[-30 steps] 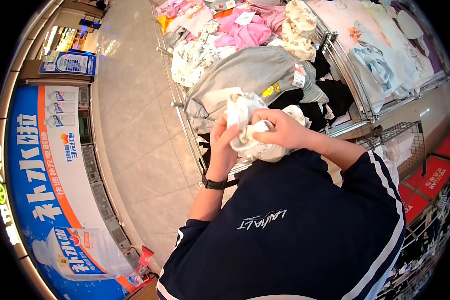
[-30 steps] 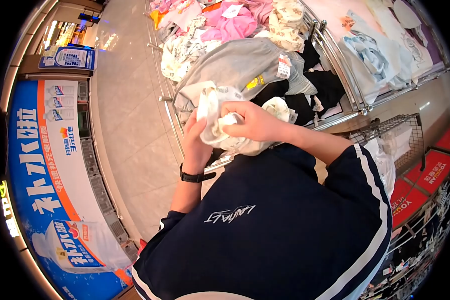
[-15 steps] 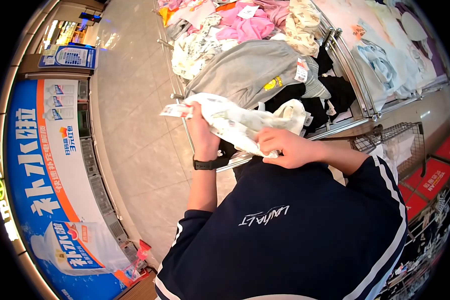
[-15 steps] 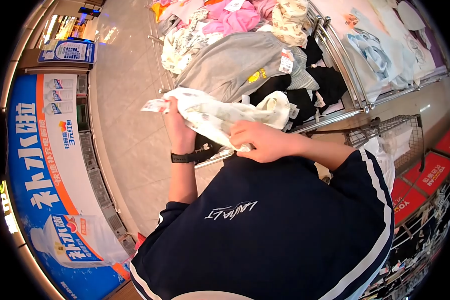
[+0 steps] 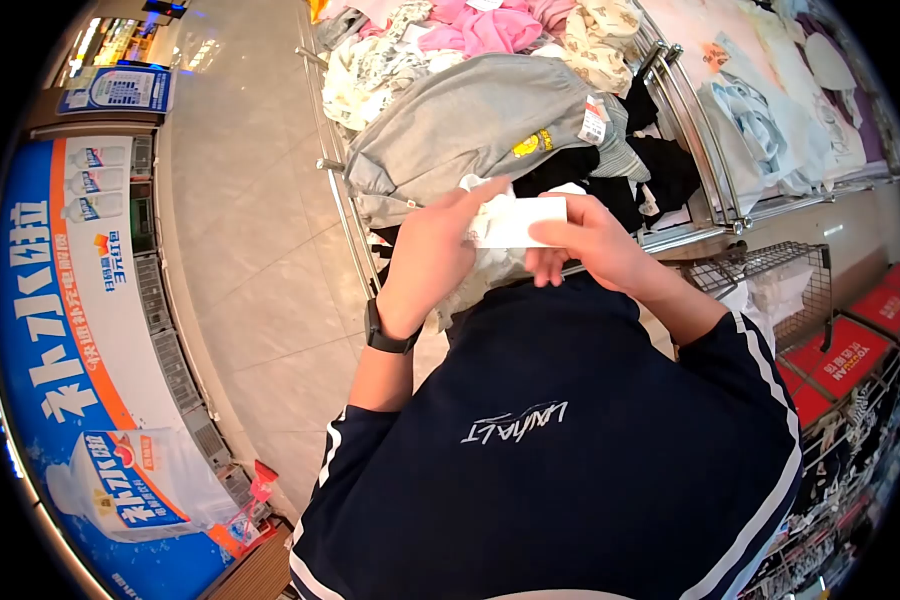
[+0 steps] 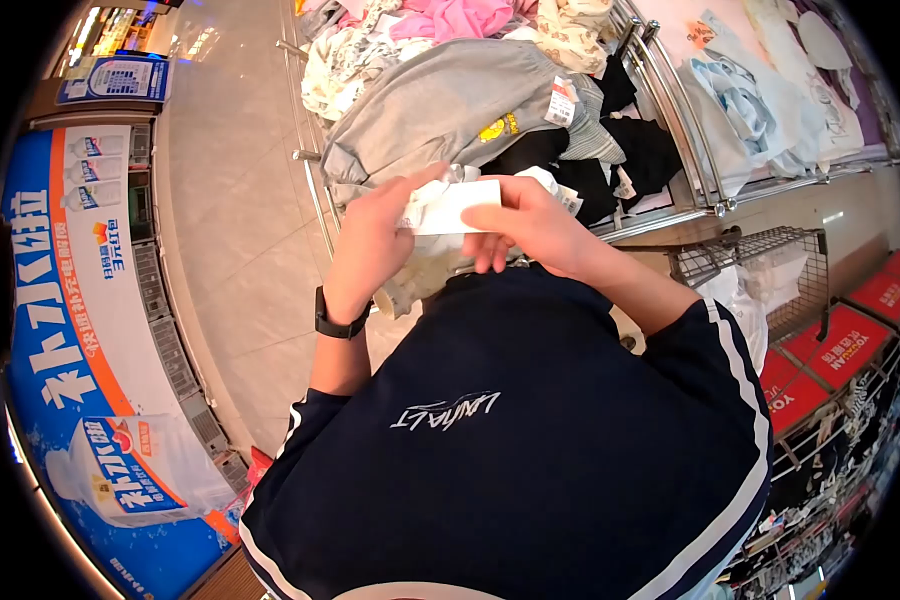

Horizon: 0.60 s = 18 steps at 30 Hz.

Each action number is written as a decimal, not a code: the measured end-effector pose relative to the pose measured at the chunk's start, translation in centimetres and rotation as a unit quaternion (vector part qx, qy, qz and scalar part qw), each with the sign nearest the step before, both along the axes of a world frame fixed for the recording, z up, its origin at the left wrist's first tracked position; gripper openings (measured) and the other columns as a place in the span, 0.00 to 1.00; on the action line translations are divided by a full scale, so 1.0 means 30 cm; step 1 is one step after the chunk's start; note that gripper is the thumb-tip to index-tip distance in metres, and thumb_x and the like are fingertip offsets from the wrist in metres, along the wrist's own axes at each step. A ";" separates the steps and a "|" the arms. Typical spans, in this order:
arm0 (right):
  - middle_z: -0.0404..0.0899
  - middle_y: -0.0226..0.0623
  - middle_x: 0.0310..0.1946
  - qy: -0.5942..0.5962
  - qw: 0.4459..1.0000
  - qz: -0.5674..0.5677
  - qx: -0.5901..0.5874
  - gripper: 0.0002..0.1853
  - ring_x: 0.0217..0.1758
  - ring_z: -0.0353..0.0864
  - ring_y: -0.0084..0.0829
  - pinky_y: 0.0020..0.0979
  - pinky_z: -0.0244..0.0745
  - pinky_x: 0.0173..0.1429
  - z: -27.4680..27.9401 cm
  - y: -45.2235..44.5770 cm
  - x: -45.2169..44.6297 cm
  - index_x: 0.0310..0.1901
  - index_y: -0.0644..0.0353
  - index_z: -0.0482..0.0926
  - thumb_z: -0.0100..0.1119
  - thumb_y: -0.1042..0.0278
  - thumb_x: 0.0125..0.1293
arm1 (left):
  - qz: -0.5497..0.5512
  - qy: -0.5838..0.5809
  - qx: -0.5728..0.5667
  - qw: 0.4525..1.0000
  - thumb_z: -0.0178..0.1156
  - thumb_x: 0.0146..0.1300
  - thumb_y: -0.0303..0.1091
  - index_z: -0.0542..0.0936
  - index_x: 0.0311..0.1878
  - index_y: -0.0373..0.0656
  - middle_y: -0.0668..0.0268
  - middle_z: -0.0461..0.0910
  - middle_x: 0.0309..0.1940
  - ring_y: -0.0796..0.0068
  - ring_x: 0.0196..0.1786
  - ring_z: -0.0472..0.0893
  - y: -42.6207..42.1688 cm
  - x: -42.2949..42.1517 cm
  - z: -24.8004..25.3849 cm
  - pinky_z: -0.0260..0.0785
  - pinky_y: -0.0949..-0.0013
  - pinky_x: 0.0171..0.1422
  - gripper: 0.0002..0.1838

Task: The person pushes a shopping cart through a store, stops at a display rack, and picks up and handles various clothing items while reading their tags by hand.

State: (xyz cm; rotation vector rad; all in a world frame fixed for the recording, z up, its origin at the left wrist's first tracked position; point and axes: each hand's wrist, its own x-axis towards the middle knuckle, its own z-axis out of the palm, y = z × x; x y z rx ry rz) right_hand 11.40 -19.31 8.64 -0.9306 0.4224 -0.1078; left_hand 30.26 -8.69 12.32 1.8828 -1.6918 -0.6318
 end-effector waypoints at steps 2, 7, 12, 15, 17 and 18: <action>0.82 0.34 0.29 0.021 0.997 -0.032 -0.067 0.12 0.26 0.82 0.25 0.21 0.74 0.29 0.014 -0.013 0.000 0.47 0.66 0.75 0.50 0.66 0.71 | 0.036 0.040 -0.069 0.996 0.49 0.49 0.10 0.72 0.64 0.44 0.54 0.81 0.48 0.62 0.51 0.82 -0.013 0.010 -0.038 0.71 0.68 0.56 0.35; 0.80 0.39 0.28 -0.115 0.764 -0.189 -0.606 0.13 0.27 0.81 0.35 0.30 0.73 0.29 0.035 0.018 0.056 0.48 0.64 0.77 0.60 0.68 0.63 | 0.117 0.420 -0.085 0.896 0.51 0.61 0.14 0.64 0.68 0.39 0.62 0.74 0.57 0.73 0.58 0.74 -0.024 -0.031 -0.174 0.68 0.70 0.60 0.30; 0.75 0.36 0.33 -0.175 0.686 -0.118 -0.696 0.13 0.36 0.76 0.37 0.35 0.70 0.40 0.069 0.143 0.090 0.42 0.58 0.79 0.66 0.74 0.53 | 0.184 0.571 -0.138 0.788 0.53 0.62 0.16 0.68 0.65 0.36 0.64 0.76 0.55 0.79 0.49 0.77 -0.040 -0.094 -0.104 0.71 0.78 0.53 0.26; 0.74 0.36 0.32 -0.136 0.779 -0.133 -0.598 0.11 0.34 0.76 0.34 0.31 0.70 0.37 0.038 0.157 0.097 0.40 0.58 0.78 0.66 0.73 0.55 | 0.182 0.467 -0.178 0.847 0.53 0.62 0.15 0.71 0.62 0.36 0.63 0.75 0.55 0.79 0.50 0.76 -0.022 -0.082 -0.105 0.69 0.79 0.52 0.23; 0.71 0.34 0.18 -0.062 0.916 -0.061 -0.392 0.13 0.20 0.74 0.26 0.28 0.68 0.26 0.055 0.145 0.076 0.36 0.59 0.75 0.60 0.58 0.67 | 0.205 0.303 -0.262 0.893 0.55 0.61 0.17 0.70 0.60 0.37 0.60 0.72 0.57 0.73 0.54 0.75 -0.016 -0.090 -0.177 0.68 0.74 0.56 0.22; 0.69 0.32 0.15 -0.056 0.974 0.005 -0.218 0.14 0.16 0.70 0.23 0.27 0.64 0.22 0.064 0.120 0.069 0.36 0.60 0.75 0.55 0.55 0.71 | 0.227 0.215 -0.299 0.901 0.55 0.60 0.19 0.69 0.58 0.38 0.59 0.70 0.58 0.71 0.56 0.74 -0.020 -0.097 -0.190 0.67 0.71 0.58 0.22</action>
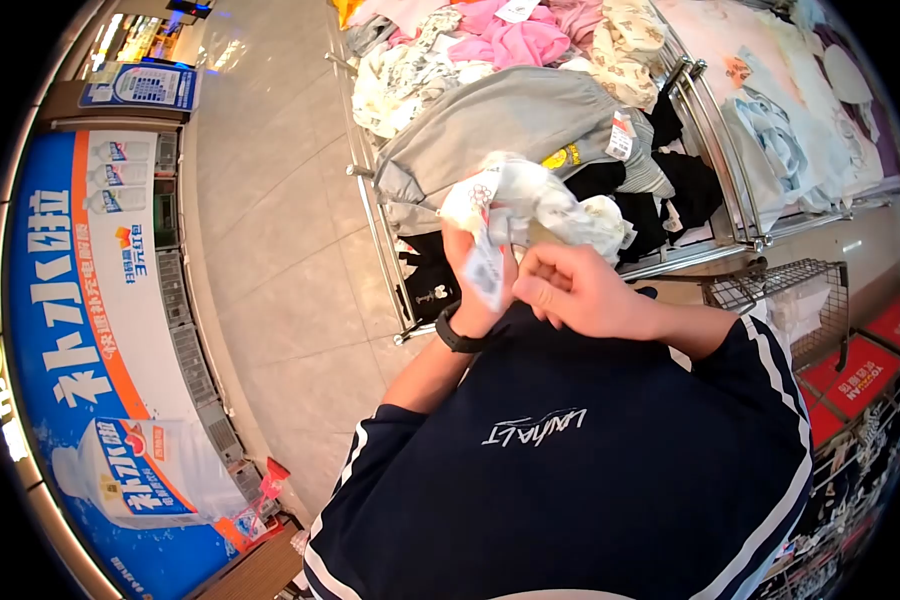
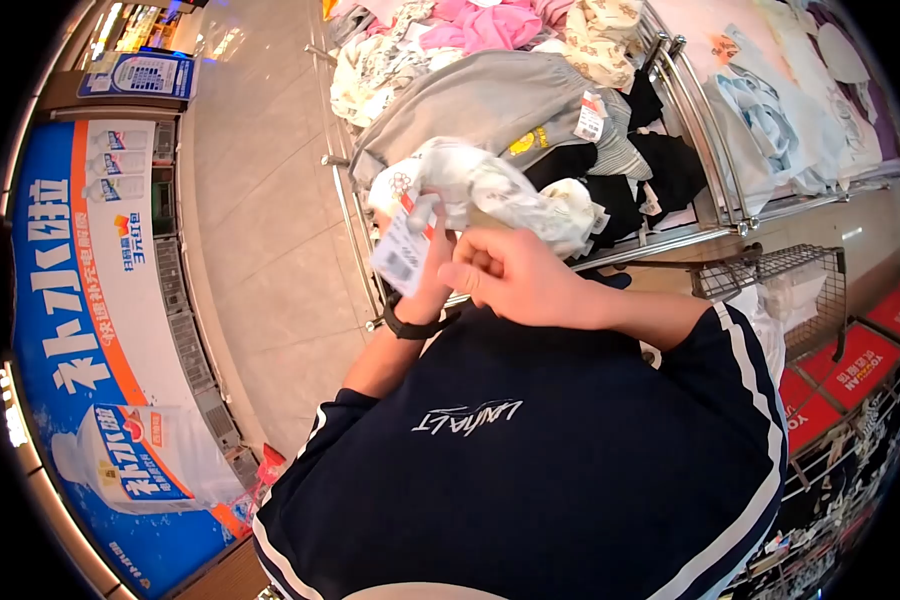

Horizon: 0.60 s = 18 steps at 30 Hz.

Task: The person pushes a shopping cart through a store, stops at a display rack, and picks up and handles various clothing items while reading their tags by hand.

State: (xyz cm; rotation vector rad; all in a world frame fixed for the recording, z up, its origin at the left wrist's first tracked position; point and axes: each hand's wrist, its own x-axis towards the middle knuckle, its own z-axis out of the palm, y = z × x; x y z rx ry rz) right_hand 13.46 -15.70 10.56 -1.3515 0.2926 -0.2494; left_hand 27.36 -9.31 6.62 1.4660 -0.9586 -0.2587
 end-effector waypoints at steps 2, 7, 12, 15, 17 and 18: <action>0.62 0.27 0.08 0.007 0.938 0.072 0.340 0.22 0.07 0.59 0.19 0.22 0.53 0.14 0.021 -0.024 -0.018 0.36 0.60 0.75 0.40 0.49 0.77 | -0.005 -0.061 -0.096 0.993 0.60 0.60 0.25 0.62 0.58 0.41 0.53 0.67 0.58 0.63 0.57 0.73 0.002 -0.023 -0.006 0.66 0.63 0.60 0.25; 0.61 0.25 0.08 -0.017 0.859 0.094 0.504 0.12 0.07 0.58 0.18 0.22 0.50 0.14 -0.004 -0.036 -0.011 0.37 0.59 0.73 0.48 0.59 0.74 | 0.000 -0.108 -0.148 0.983 0.62 0.60 0.24 0.65 0.48 0.43 0.56 0.70 0.53 0.67 0.55 0.74 -0.031 0.008 -0.057 0.66 0.64 0.59 0.18; 0.65 0.24 0.13 0.000 0.897 0.042 0.441 0.05 0.12 0.62 0.16 0.21 0.54 0.17 0.010 -0.046 -0.004 0.37 0.59 0.75 0.55 0.68 0.68 | -0.102 -0.186 0.068 0.975 0.69 0.48 0.23 0.71 0.56 0.42 0.57 0.70 0.51 0.64 0.53 0.74 0.024 0.041 0.051 0.68 0.64 0.55 0.30; 0.69 0.25 0.16 0.020 0.968 0.010 0.251 0.04 0.14 0.65 0.15 0.21 0.56 0.18 0.018 -0.055 -0.007 0.36 0.61 0.76 0.57 0.71 0.67 | -0.197 -0.184 0.093 0.958 0.71 0.42 0.23 0.76 0.53 0.43 0.60 0.71 0.46 0.66 0.47 0.75 0.032 0.054 0.133 0.70 0.66 0.50 0.30; 0.72 0.26 0.17 0.014 0.983 0.026 0.182 0.04 0.16 0.68 0.15 0.20 0.60 0.21 0.004 -0.068 -0.009 0.36 0.63 0.76 0.58 0.71 0.66 | -0.198 -0.122 0.098 0.968 0.71 0.44 0.21 0.76 0.52 0.42 0.62 0.73 0.43 0.70 0.45 0.76 0.042 0.055 0.128 0.70 0.70 0.47 0.27; 0.72 0.26 0.17 0.016 0.988 0.028 0.152 0.04 0.17 0.68 0.14 0.20 0.60 0.22 0.007 -0.071 -0.008 0.36 0.63 0.76 0.58 0.71 0.66 | -0.197 -0.066 0.097 0.973 0.70 0.45 0.21 0.77 0.51 0.42 0.63 0.74 0.43 0.72 0.45 0.77 0.052 0.058 0.109 0.70 0.71 0.46 0.26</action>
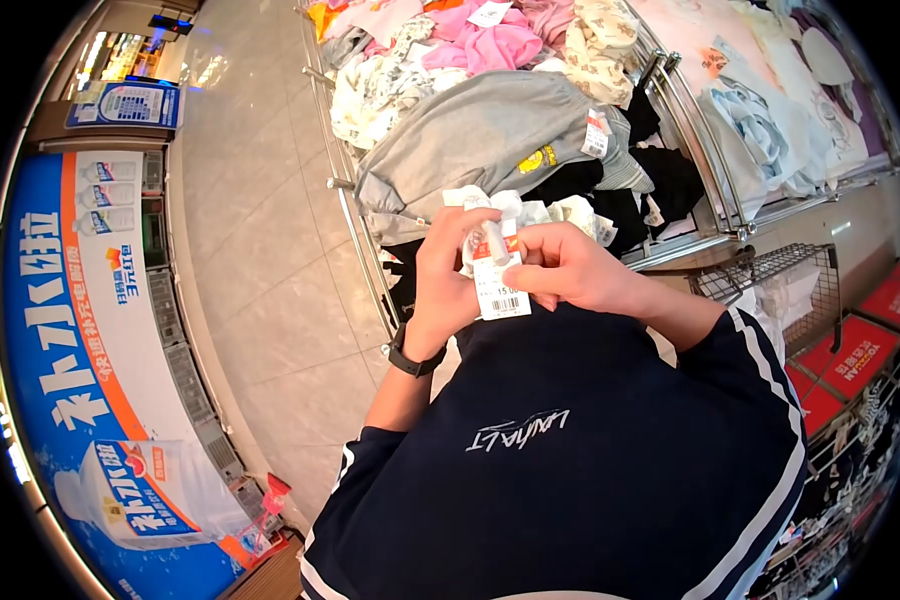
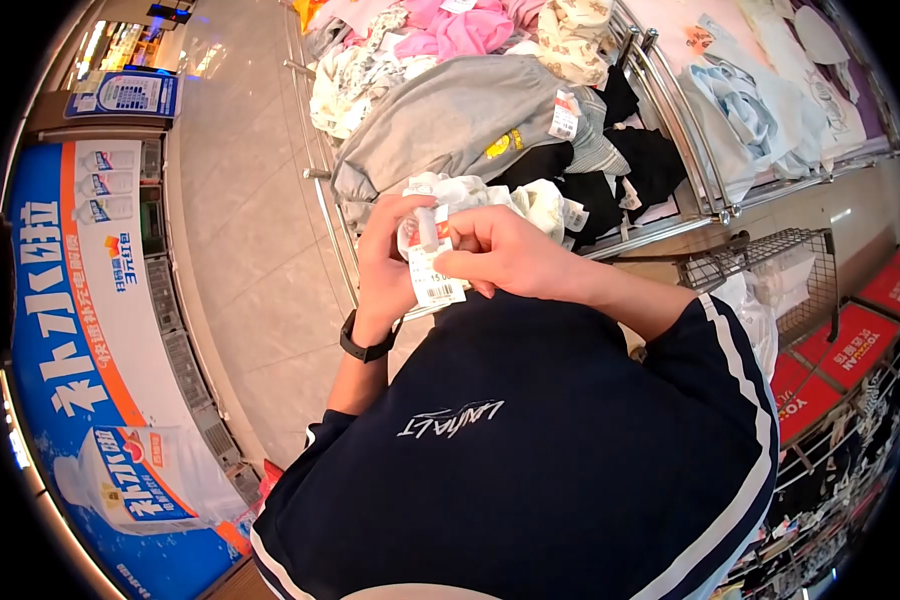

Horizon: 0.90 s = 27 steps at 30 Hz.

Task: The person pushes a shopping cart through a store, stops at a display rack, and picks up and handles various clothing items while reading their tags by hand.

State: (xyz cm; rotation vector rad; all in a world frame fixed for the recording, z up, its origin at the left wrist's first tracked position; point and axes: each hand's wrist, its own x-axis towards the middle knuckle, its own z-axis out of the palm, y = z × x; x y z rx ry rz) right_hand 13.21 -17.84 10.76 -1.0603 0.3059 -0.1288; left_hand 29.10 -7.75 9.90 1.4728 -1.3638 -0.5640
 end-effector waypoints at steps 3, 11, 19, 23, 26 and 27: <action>0.71 0.25 0.19 -0.006 0.999 -0.006 -0.039 0.04 0.20 0.69 0.14 0.20 0.62 0.26 -0.002 -0.013 -0.004 0.34 0.63 0.74 0.57 0.73 0.66 | 0.031 0.148 0.028 0.988 0.66 0.49 0.17 0.77 0.50 0.39 0.65 0.76 0.43 0.76 0.45 0.78 0.017 0.004 -0.012 0.71 0.73 0.48 0.22; 0.73 0.29 0.30 -0.038 0.998 -0.041 -0.040 0.10 0.28 0.70 0.15 0.21 0.65 0.32 -0.026 -0.010 -0.018 0.41 0.62 0.70 0.61 0.75 0.63 | 0.041 0.252 0.036 0.966 0.60 0.57 0.14 0.78 0.50 0.36 0.65 0.78 0.47 0.78 0.48 0.79 0.016 0.015 0.036 0.72 0.74 0.52 0.16; 0.74 0.40 0.54 -0.113 0.927 -0.118 -0.337 0.29 0.56 0.75 0.30 0.35 0.73 0.56 -0.141 -0.052 0.066 0.59 0.59 0.71 0.69 0.65 0.56 | -0.157 0.227 -0.060 0.959 0.70 0.54 0.26 0.70 0.62 0.36 0.57 0.74 0.56 0.70 0.58 0.75 -0.020 0.049 0.092 0.70 0.66 0.59 0.32; 0.78 0.37 0.50 -0.049 0.959 -0.268 -0.081 0.18 0.54 0.79 0.33 0.33 0.75 0.58 -0.013 -0.109 0.066 0.59 0.63 0.70 0.53 0.71 0.69 | -0.157 0.130 -0.056 0.977 0.80 0.41 0.40 0.54 0.72 0.39 0.52 0.65 0.65 0.61 0.67 0.67 -0.086 0.041 0.034 0.62 0.60 0.66 0.58; 0.79 0.38 0.48 -0.307 0.911 -0.222 0.161 0.16 0.50 0.81 0.31 0.36 0.77 0.54 0.119 -0.176 -0.009 0.56 0.66 0.72 0.51 0.72 0.68 | -0.197 0.026 0.136 0.971 0.70 0.54 0.31 0.77 0.54 0.34 0.55 0.82 0.48 0.68 0.51 0.81 -0.107 0.005 -0.110 0.69 0.68 0.58 0.25; 0.78 0.39 0.49 -0.301 0.920 -0.205 0.142 0.18 0.49 0.81 0.31 0.34 0.77 0.54 0.115 -0.203 -0.038 0.58 0.67 0.71 0.51 0.74 0.66 | -0.201 0.018 0.144 0.969 0.65 0.58 0.30 0.78 0.52 0.34 0.56 0.83 0.48 0.69 0.50 0.82 -0.100 0.013 -0.207 0.71 0.70 0.55 0.19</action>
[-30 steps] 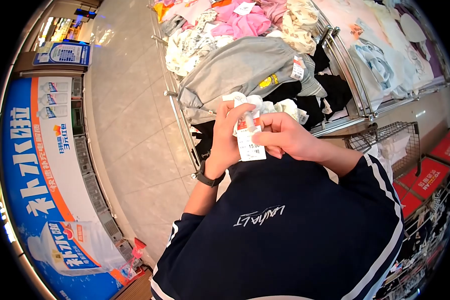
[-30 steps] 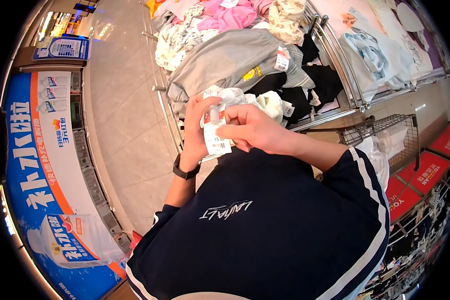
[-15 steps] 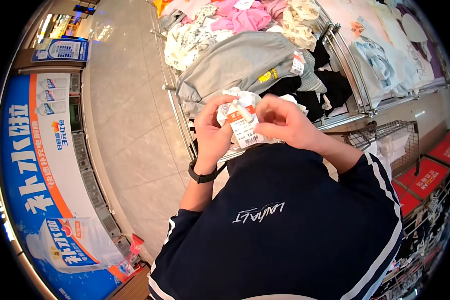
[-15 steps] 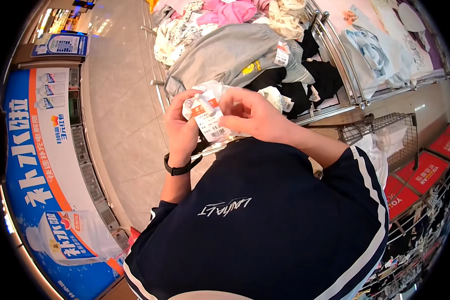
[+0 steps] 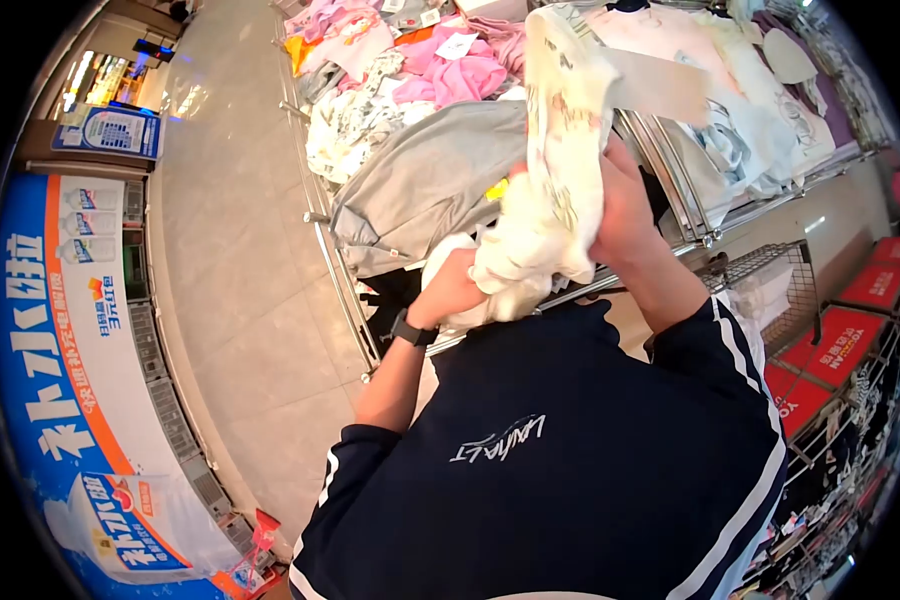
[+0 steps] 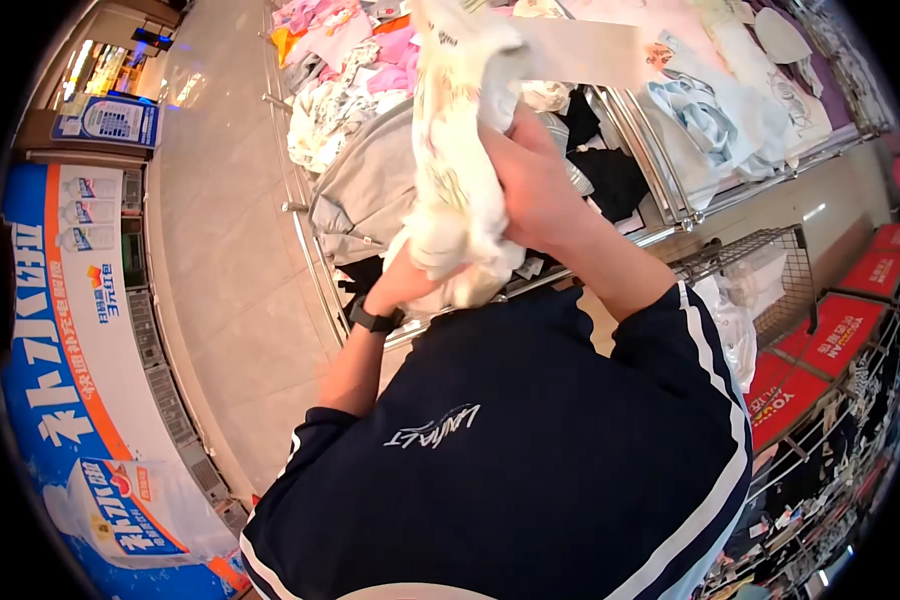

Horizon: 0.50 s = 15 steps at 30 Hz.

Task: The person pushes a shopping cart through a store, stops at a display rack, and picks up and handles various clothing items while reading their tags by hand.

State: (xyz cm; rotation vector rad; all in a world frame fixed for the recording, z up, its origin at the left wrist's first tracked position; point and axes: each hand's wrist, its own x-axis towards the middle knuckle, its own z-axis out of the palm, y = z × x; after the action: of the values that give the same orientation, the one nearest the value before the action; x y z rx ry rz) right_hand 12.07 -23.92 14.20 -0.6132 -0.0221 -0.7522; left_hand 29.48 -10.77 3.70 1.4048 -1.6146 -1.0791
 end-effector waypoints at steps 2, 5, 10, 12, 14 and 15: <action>0.78 0.37 0.50 0.152 0.979 -0.053 -0.123 0.20 0.50 0.80 0.28 0.32 0.77 0.55 -0.010 -0.023 -0.036 0.59 0.66 0.70 0.50 0.76 0.66 | 0.102 0.058 0.006 0.993 0.59 0.64 0.30 0.77 0.54 0.34 0.58 0.82 0.49 0.68 0.50 0.82 0.014 0.042 -0.105 0.73 0.68 0.54 0.17; 0.73 0.37 0.58 0.324 0.909 -0.015 -0.262 0.31 0.60 0.73 0.28 0.33 0.69 0.64 -0.120 -0.027 -0.047 0.67 0.64 0.62 0.58 0.75 0.61 | 0.233 0.454 0.123 0.851 0.48 0.72 0.39 0.70 0.61 0.37 0.58 0.79 0.53 0.63 0.54 0.80 0.049 0.111 -0.049 0.73 0.60 0.61 0.20; 0.57 0.40 0.71 0.287 0.784 -0.011 -0.550 0.47 0.76 0.49 0.32 0.38 0.43 0.78 -0.400 0.169 0.060 0.71 0.63 0.55 0.72 0.62 0.54 | 0.200 0.653 0.034 0.729 0.44 0.72 0.39 0.68 0.63 0.36 0.56 0.74 0.59 0.62 0.58 0.77 0.017 -0.027 -0.010 0.72 0.60 0.63 0.22; 0.64 0.37 0.68 0.260 0.938 0.062 -0.220 0.38 0.71 0.60 0.30 0.38 0.55 0.74 -0.418 0.180 0.082 0.67 0.60 0.65 0.70 0.69 0.55 | 0.272 0.589 0.088 0.756 0.48 0.69 0.31 0.68 0.62 0.35 0.57 0.75 0.58 0.66 0.58 0.76 -0.017 -0.076 0.010 0.71 0.63 0.63 0.20; 0.77 0.34 0.56 0.211 0.971 0.116 0.004 0.33 0.58 0.76 0.27 0.33 0.73 0.61 -0.411 0.137 0.086 0.63 0.62 0.69 0.68 0.78 0.53 | 0.245 0.508 0.074 0.823 0.50 0.65 0.23 0.66 0.64 0.37 0.60 0.74 0.58 0.69 0.59 0.75 -0.036 -0.065 0.071 0.70 0.65 0.63 0.22; 0.77 0.35 0.56 0.252 0.965 0.066 -0.011 0.31 0.57 0.77 0.27 0.33 0.74 0.60 -0.395 0.096 0.079 0.62 0.62 0.70 0.67 0.78 0.55 | 0.240 0.433 0.031 0.868 0.54 0.61 0.19 0.64 0.66 0.40 0.62 0.74 0.59 0.70 0.60 0.74 -0.039 -0.066 0.075 0.68 0.66 0.63 0.29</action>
State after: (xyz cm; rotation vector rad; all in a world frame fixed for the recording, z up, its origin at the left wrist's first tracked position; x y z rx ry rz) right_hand 14.43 -21.05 2.36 -0.8024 0.3947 -0.4508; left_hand 27.51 -11.93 5.95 1.0227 -0.5479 -1.2000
